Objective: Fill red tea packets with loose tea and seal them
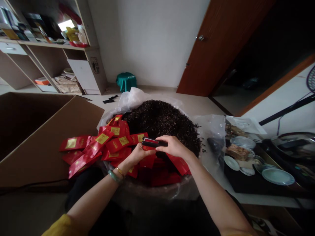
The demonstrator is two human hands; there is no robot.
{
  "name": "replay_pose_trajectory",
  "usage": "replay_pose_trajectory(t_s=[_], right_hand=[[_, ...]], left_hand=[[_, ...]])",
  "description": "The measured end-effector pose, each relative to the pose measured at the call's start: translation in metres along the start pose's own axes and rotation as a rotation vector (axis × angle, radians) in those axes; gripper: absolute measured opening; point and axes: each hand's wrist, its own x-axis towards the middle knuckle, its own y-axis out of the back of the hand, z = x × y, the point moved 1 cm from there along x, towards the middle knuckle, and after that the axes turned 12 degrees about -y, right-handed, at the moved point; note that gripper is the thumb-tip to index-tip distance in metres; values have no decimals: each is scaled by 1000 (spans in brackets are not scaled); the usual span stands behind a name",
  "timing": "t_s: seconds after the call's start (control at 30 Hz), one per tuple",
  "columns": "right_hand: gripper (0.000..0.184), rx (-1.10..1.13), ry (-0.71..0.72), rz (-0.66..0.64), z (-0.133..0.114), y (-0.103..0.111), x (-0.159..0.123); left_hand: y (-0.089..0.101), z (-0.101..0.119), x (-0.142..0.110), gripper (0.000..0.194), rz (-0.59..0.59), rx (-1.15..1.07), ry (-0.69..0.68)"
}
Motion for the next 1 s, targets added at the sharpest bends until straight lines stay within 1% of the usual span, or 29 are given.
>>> replay_pose_trajectory(t_s=[0.13, 0.27, 0.37, 0.53, 0.77, 0.87, 0.93, 1.0], right_hand=[[26, 6, 15, 1, 1, 1, 0], [28, 1, 15, 2, 2, 2, 0], [26, 5, 19, 8, 2, 2, 0], [25, 9, 31, 18, 0, 2, 0], [21, -1, 33, 13, -1, -1, -1], [21, 23, 0, 10, 4, -2, 2], [28, 69, -29, -24, 11, 0, 6], [37, 102, -63, -14, 23, 3, 12]], left_hand=[[-2, 1, 0, 36, -25, 7, 28], [-2, 0, 0, 39, -25, 0, 44], [-2, -1, 0, 42, -34, -2, 69], [-1, 0, 0, 42, -10, -8, 62], [0, -3, -1, 42, -33, 23, 70], [0, -2, 1, 42, 28, 61, 29], [-1, -1, 2, 44, 92, 72, -26], [-1, 1, 4, 46, 142, 36, -55]])
